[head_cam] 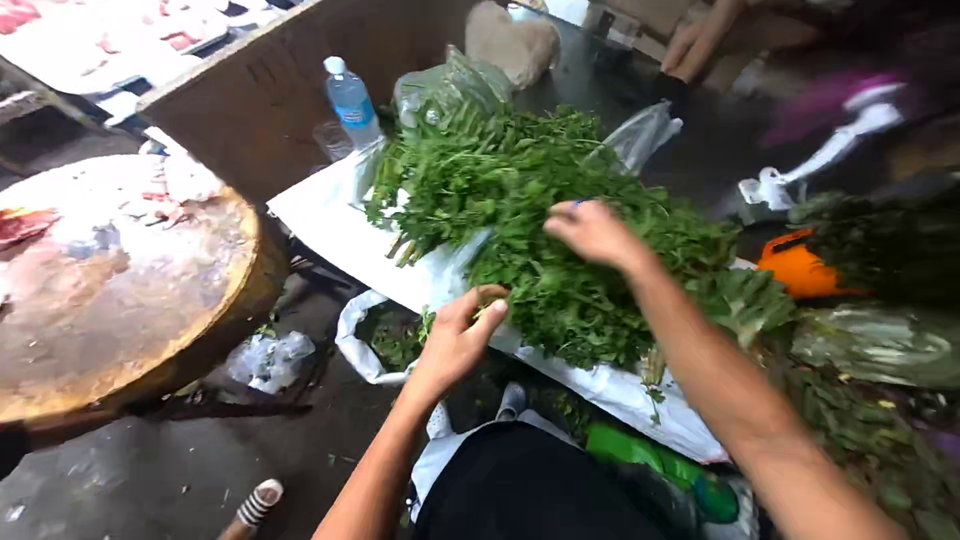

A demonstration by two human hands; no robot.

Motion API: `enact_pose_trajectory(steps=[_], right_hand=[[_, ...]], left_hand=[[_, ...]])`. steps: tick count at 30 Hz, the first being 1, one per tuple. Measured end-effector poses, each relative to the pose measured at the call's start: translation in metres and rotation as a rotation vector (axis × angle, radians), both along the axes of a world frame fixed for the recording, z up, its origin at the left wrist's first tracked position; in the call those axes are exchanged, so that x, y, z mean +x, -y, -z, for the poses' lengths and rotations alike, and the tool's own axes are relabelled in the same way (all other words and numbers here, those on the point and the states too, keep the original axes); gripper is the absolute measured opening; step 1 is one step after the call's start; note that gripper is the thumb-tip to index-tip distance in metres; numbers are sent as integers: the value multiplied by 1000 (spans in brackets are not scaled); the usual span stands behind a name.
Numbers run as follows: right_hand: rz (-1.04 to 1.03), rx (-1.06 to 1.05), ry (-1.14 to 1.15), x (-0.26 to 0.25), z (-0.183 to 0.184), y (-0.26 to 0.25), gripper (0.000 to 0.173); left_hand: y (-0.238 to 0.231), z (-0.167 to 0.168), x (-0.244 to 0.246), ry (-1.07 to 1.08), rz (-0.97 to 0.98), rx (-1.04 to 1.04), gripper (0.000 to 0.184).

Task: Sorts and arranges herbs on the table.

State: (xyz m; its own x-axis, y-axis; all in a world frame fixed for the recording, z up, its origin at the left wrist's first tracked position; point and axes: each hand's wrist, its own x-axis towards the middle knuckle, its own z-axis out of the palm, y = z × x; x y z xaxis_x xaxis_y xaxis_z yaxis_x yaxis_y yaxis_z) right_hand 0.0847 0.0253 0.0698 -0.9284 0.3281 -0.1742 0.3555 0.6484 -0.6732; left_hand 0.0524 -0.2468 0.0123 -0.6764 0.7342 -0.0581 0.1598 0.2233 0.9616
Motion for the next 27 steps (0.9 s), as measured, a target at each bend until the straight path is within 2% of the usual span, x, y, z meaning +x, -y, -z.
enact_pose_trajectory(steps=[2, 3, 5, 7, 8, 11, 12, 13, 15, 17, 18, 20, 23, 25, 27], right_hand=[[-73, 9, 59, 12, 24, 2, 41], [-18, -12, 31, 24, 27, -7, 40], [179, 14, -46, 50, 30, -50, 35], [429, 107, -56, 76, 38, -110, 34], [535, 160, -29, 89, 47, -140, 37], [624, 138, 207, 118, 85, -192, 72], [614, 120, 278, 123, 98, -194, 75], [613, 121, 285, 127, 106, -195, 69], [616, 88, 157, 136, 103, -201, 52], [604, -68, -47, 145, 79, -201, 39], [605, -201, -144, 148, 68, -201, 39], [644, -390, -174, 145, 70, -205, 47], [836, -422, 52, 133, 110, -219, 61], [1017, -451, 92, 137, 134, -235, 69], [1079, -481, 109, 149, 143, -247, 71]], left_hand=[[-50, 30, -1, -141, 171, -37, 43], [-73, 46, 0, -232, 249, -116, 47], [-104, 64, 2, -363, 380, -430, 50], [-108, 76, -1, -386, 402, -693, 46], [-103, 80, -4, -382, 369, -762, 43], [-75, 79, -7, -369, 267, -848, 35], [-67, 78, -6, -375, 265, -867, 36], [-61, 77, -5, -387, 276, -874, 39], [-52, 75, -1, -409, 283, -855, 45], [-49, 68, 5, -415, 271, -813, 47], [-51, 62, 8, -413, 257, -773, 46], [-58, 50, 11, -403, 228, -683, 42], [-61, 31, 17, -404, 214, -502, 37], [-71, 18, 24, -432, 211, -380, 34], [-100, 6, 38, -431, 239, -325, 35]])
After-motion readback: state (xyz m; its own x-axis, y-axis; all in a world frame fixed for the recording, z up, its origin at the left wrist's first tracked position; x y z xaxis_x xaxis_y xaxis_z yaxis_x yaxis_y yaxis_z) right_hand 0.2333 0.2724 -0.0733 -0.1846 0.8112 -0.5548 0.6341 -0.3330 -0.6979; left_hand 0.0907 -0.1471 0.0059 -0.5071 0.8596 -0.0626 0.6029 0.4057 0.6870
